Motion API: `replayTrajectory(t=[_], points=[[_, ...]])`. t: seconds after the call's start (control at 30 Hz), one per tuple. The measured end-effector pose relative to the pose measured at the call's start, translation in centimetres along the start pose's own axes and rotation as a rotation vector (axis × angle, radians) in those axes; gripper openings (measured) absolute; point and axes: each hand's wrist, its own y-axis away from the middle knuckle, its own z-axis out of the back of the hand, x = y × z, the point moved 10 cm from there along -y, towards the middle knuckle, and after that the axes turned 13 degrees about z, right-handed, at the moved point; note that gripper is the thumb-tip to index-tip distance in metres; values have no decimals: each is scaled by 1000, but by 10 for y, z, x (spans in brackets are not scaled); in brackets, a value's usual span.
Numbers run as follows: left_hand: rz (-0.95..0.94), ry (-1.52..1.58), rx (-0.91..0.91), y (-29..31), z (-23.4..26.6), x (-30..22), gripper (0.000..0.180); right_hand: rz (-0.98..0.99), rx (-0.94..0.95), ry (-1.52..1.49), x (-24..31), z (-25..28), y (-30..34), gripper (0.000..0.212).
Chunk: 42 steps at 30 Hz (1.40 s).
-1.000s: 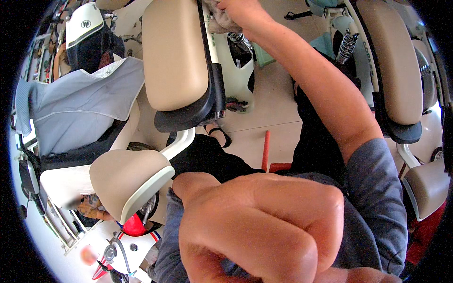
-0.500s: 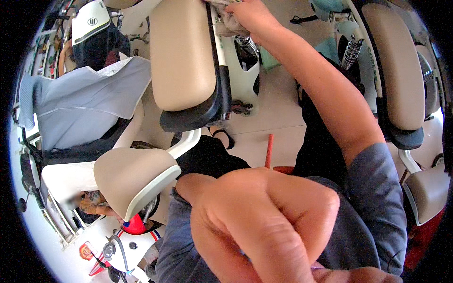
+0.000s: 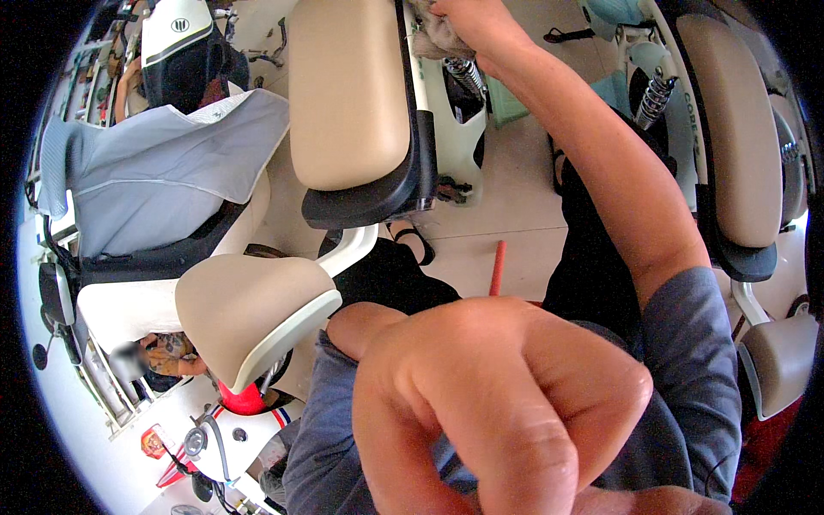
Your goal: The person cleans various parts of a scooter using a cloth, including the seat, rear light housing, and rear suspension area.
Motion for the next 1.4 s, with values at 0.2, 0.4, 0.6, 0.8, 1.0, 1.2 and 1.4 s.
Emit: replayTrajectory(t=[0.2,0.4,0.6,0.8,1.0,1.2,1.4], points=[[215,-141,244,-22,-11,-6,13,-1,-20,-35,5,-2,4,18],[229,-157,323,-14,-8,-3,18,-47,53,-56,2,-4,4,11],[85,-213,206,-1,4,-6,17,-43,47,-160,3,-8,5,11],[128,-703,192,-20,-5,-21,14,-37,25,-160,5,-3,6,12],[138,-951,192,-11,-14,-23,24,-24,55,-74,6,-12,7,13],[127,-934,229,-10,-5,-19,22,-14,46,-117,10,-5,5,13],[88,-949,189,1,-4,-20,20,30,60,-27,-2,-3,-5,16]])
